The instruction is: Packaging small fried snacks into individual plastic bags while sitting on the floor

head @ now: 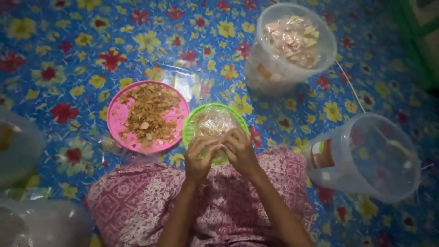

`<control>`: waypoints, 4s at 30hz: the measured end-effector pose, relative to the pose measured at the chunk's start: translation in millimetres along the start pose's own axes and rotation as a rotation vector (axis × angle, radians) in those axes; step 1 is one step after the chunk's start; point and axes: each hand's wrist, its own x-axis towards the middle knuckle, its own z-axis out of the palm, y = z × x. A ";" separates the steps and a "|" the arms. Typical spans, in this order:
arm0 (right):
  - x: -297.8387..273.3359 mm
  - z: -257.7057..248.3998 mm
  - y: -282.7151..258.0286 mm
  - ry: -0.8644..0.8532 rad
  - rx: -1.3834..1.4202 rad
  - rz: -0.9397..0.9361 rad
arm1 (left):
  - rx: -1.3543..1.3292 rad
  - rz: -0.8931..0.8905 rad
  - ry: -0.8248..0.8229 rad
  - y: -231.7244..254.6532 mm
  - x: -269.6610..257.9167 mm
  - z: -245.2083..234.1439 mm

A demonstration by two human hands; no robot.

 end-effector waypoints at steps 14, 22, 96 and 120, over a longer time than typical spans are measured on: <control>-15.9 -27.5 -20.9 0.091 -0.132 -0.110 | 0.142 0.184 -0.005 0.5 -11.5 -0.5; -18.9 -43.4 -29.5 0.117 -0.107 -0.068 | 0.175 0.189 0.002 6.1 -8.3 -7.7; -160.5 -294.6 134.9 0.716 -0.495 0.693 | 0.282 -0.441 0.099 -73.1 -33.0 1.9; -44.0 -80.7 74.0 0.218 -0.021 0.229 | 0.273 -0.171 0.153 -102.8 -40.6 -4.9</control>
